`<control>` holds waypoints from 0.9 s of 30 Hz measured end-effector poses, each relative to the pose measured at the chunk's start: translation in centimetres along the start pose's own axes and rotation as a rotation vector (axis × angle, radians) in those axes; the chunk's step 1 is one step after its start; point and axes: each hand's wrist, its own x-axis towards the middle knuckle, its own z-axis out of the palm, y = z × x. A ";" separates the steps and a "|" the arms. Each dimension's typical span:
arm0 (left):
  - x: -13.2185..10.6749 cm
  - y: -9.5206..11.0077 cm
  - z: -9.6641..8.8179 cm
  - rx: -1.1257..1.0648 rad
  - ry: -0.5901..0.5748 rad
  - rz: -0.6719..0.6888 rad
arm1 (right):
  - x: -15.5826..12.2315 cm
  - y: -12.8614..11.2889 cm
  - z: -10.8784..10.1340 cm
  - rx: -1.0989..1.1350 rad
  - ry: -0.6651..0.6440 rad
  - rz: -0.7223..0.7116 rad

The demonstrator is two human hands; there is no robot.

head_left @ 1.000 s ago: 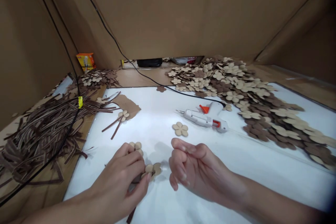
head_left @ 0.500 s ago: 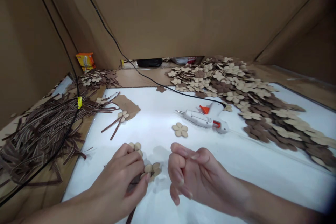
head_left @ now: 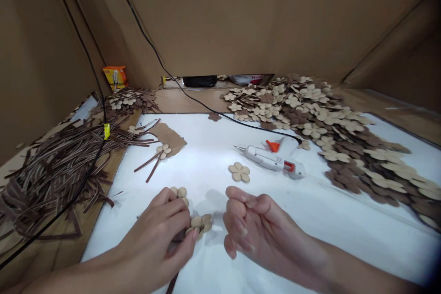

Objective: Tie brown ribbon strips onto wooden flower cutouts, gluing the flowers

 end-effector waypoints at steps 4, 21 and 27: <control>0.1 0.0 0.0 -0.007 0.005 0.003 | 0.1 -0.2 0.0 0.010 -0.038 0.031; 0.1 0.0 -0.1 -0.034 0.021 0.015 | 0.1 -0.7 0.1 -0.030 -0.015 0.133; 0.2 -0.3 0.0 -0.027 0.016 0.016 | -0.1 -0.6 -0.1 -0.058 -0.015 0.103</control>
